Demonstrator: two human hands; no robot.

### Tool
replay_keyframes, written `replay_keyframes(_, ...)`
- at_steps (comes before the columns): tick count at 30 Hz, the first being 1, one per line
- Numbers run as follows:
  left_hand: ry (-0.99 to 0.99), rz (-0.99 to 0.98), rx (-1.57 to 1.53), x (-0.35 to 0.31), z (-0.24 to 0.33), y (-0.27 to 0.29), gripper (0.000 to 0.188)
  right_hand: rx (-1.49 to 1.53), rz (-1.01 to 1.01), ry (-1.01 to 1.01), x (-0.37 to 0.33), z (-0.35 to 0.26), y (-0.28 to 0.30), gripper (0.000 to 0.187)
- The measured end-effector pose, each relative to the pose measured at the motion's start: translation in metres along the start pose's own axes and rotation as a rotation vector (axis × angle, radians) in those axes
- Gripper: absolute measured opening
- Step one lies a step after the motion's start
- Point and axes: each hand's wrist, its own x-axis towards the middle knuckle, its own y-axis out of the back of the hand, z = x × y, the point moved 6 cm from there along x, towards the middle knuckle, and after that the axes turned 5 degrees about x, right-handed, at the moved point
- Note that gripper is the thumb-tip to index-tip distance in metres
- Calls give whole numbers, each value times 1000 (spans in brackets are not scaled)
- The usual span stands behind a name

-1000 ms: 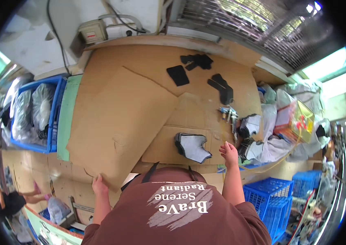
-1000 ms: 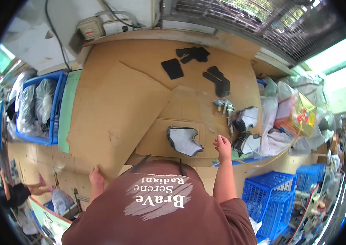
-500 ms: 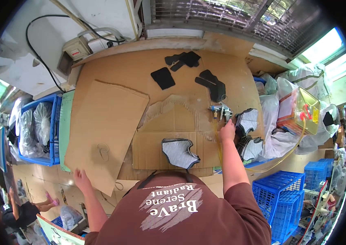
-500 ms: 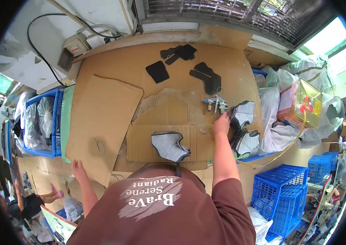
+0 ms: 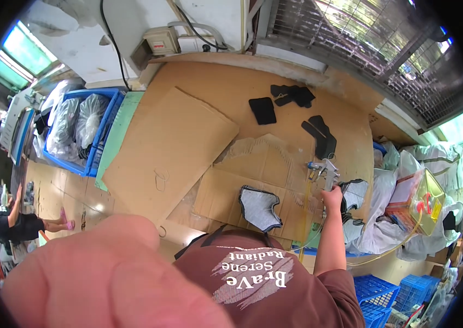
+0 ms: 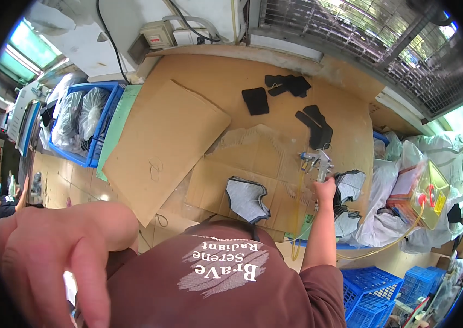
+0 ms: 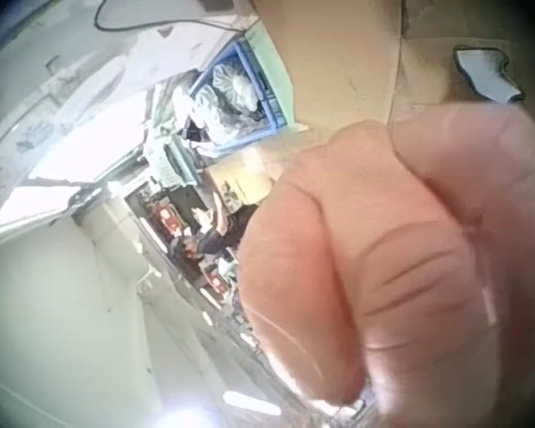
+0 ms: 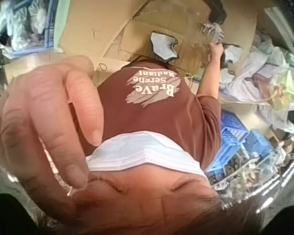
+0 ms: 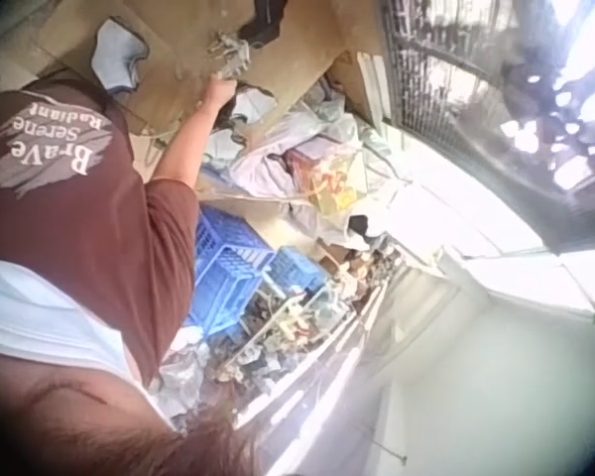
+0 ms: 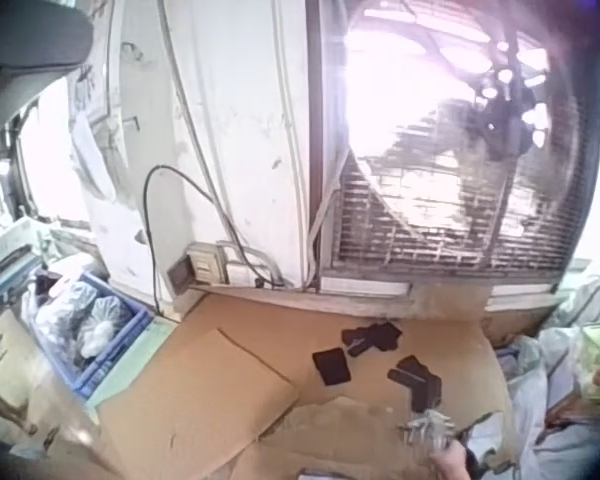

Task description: The recorder extracts shoe upper components from a plastic bag, organizes them into stacks, and then uses a spray adhesive gun to apply glue to the edges of the components.

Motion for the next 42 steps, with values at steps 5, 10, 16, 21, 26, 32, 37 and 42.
replay_keyframes(5, -83, -453, -295, -3, 20, -22, 22, 429, -404, -165, -48, -37, -4, 38)
replay_keyframes(10, 107, -926, -315, -38, 4, -30, 16, 985, -605, -106, -106, -77, 36, 41)
replay_keyframes(16, 486, -192, 62, -125, -150, 102, 32, 1010, -615, -178, -126, -71, 57, 42)
replay_keyframes(21, 843, -260, 990, -193, -261, 148, 90, 897, -695, -250, -150, -74, 45, 27)
replay_keyframes(26, 973, -126, 406, -246, -317, 172, 97, 932, -733, -294, -158, -72, 32, 23)
replay_keyframes(32, 1160, 174, 345, -274, -341, 191, 60, 851, -757, -269, -163, -69, 25, 28)
replay_keyframes(37, 1104, 143, 549, -270, -338, 180, 61, 843, -770, -270, -167, -74, 23, 26)
replay_keyframes(42, 1116, 166, 523, -290, -337, 174, 64, 866, -772, -258, -169, -81, 28, 30)
